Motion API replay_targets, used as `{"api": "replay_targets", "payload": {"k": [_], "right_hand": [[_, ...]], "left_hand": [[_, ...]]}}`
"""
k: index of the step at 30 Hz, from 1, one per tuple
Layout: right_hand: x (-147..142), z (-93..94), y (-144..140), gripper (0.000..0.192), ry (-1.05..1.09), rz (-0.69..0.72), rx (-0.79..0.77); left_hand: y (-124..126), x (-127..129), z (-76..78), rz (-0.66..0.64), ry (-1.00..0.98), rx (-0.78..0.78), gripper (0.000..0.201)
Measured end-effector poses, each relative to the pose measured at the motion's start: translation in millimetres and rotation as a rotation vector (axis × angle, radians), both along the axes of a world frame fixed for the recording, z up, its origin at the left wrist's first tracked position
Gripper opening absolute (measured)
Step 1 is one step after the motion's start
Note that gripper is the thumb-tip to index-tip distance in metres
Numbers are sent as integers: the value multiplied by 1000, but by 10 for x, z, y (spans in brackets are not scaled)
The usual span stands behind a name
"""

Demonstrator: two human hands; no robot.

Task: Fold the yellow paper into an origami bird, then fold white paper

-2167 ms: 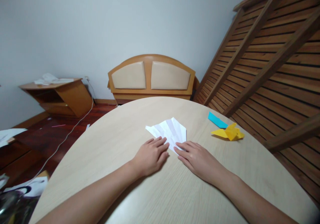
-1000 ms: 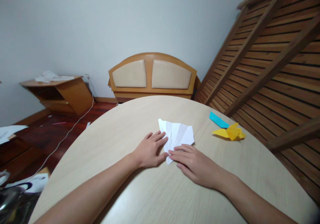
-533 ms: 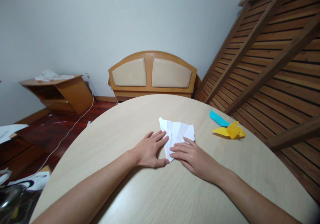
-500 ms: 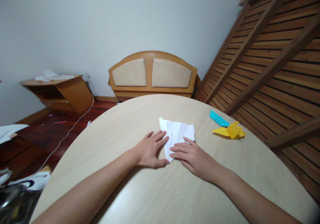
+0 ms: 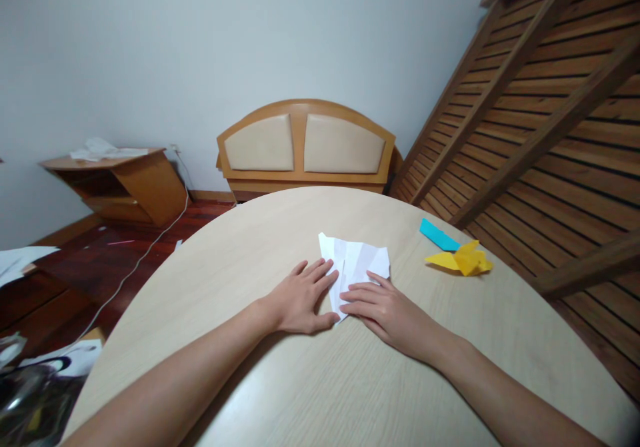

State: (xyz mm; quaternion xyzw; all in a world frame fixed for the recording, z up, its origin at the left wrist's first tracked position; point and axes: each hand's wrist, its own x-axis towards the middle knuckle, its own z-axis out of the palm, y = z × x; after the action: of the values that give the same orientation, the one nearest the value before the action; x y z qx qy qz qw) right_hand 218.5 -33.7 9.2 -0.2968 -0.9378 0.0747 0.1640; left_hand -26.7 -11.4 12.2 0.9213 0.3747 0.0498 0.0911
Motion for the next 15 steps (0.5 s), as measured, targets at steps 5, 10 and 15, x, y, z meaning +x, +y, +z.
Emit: {"api": "replay_targets", "payload": {"k": [5,10,15], "right_hand": [[31,25,15,29,-15,1,30],[56,49,23,26,-20,0,67],[34,54,5,23,-20,-12,117]], "left_hand": [[5,-21,-15,-12,-16,7,88],[-34,-19,10,-46,-49,-10,85],[-56,-2,6,-75,-57,-16,84]]}}
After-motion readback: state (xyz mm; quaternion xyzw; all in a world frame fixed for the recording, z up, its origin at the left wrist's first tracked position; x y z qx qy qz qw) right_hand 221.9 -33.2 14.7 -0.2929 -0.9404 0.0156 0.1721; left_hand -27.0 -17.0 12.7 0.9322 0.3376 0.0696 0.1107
